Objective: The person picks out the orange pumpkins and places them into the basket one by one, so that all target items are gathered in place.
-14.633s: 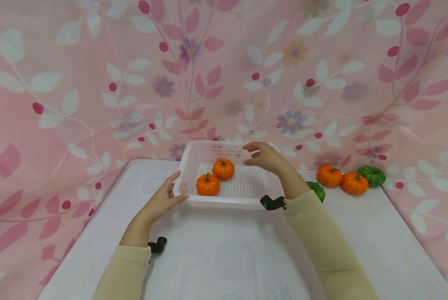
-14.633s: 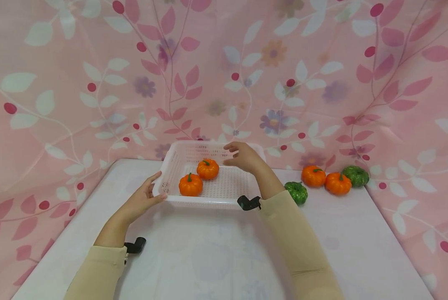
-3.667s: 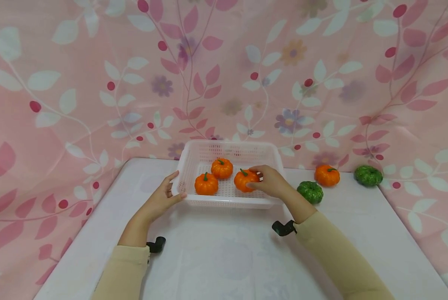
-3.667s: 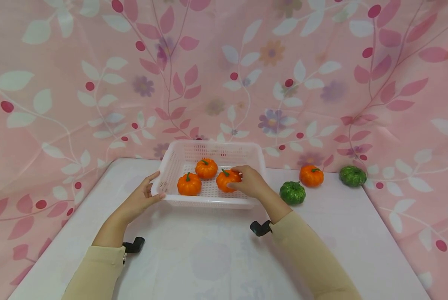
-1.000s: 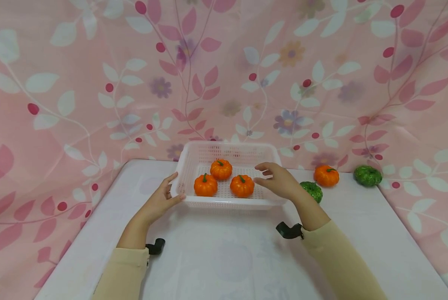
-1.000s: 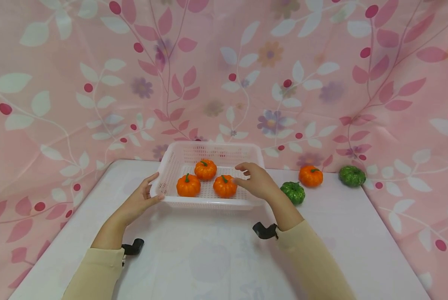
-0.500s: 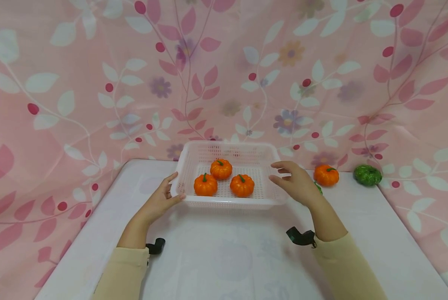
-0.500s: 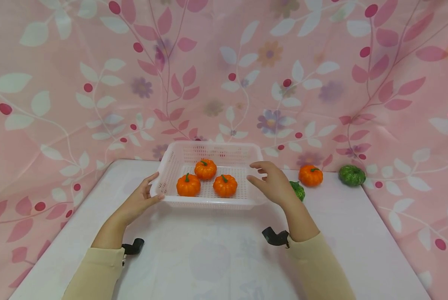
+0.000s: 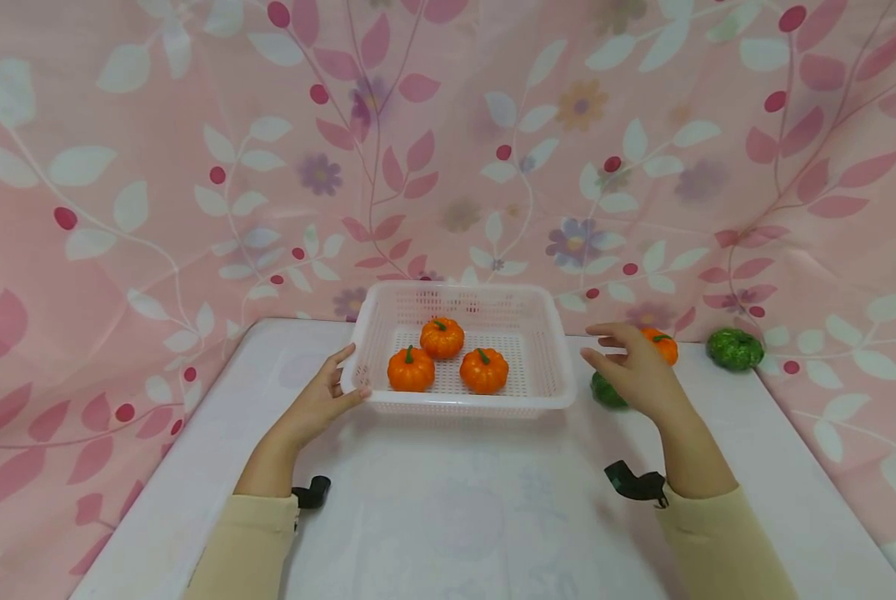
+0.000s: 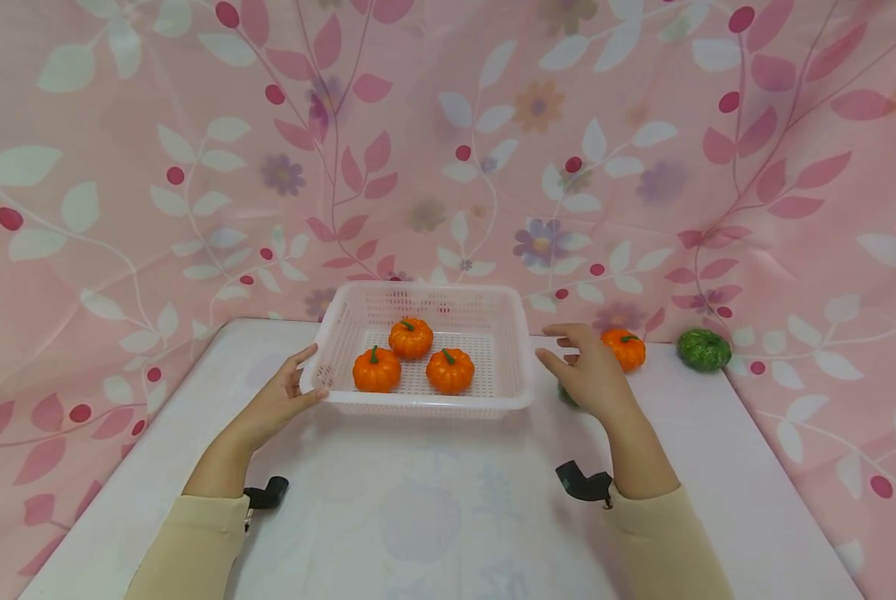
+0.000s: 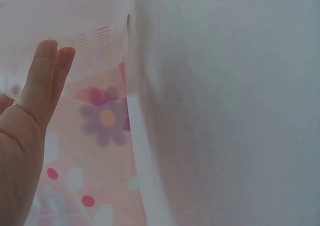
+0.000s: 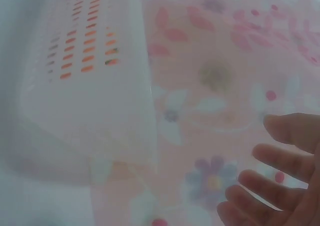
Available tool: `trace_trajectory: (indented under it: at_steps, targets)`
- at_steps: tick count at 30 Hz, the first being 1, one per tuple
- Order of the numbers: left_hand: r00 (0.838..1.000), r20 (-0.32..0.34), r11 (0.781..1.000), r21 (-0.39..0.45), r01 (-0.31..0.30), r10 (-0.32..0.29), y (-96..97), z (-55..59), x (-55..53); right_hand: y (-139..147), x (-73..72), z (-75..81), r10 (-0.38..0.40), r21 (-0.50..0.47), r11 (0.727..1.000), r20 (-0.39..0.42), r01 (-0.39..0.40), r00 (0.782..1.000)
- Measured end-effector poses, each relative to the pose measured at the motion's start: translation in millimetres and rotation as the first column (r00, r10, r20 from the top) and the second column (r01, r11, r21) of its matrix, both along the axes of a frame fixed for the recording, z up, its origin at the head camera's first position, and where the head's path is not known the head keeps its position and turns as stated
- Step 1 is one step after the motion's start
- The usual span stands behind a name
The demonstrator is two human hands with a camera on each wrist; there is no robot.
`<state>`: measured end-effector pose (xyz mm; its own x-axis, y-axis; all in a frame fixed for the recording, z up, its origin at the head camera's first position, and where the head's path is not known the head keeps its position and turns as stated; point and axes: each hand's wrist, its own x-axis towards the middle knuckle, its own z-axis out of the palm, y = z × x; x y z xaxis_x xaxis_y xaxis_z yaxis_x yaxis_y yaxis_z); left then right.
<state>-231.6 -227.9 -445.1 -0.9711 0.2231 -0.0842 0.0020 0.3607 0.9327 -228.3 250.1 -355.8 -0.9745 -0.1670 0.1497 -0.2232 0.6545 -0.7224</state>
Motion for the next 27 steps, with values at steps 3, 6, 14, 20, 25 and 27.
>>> trace_trajectory:
  at_steps: [3,6,14,20,25,27]
  targets:
    - [1.000,0.004,1.000,0.002,0.001,-0.001,-0.1,1.5,1.2,9,2.9,0.1,-0.016,0.015,1.000,-0.044,0.017,0.999]
    - [1.000,0.006,1.000,0.014,0.002,-0.002,0.1,2.5,1.9,18,5.9,0.6,-0.034,0.033,0.999,-0.092,0.037,0.995]
    - [1.000,0.009,0.999,0.039,0.009,-0.009,0.1,0.6,0.7,43,8.6,-4.8,-0.088,0.058,0.994,-0.119,0.095,0.989]
    - [1.000,0.010,0.999,0.039,0.010,-0.010,-0.1,0.0,-0.1,60,9.3,-12.6,-0.154,0.072,0.984,-0.114,0.163,0.982]
    - [1.000,0.013,0.999,0.036,0.009,-0.009,0.2,1.2,0.7,72,5.7,-19.1,-0.190,0.078,0.977,-0.123,0.200,0.974]
    - [1.000,0.011,0.999,0.032,0.009,-0.010,0.1,1.5,0.6,77,3.2,-22.2,-0.207,0.077,0.973,-0.120,0.217,0.971]
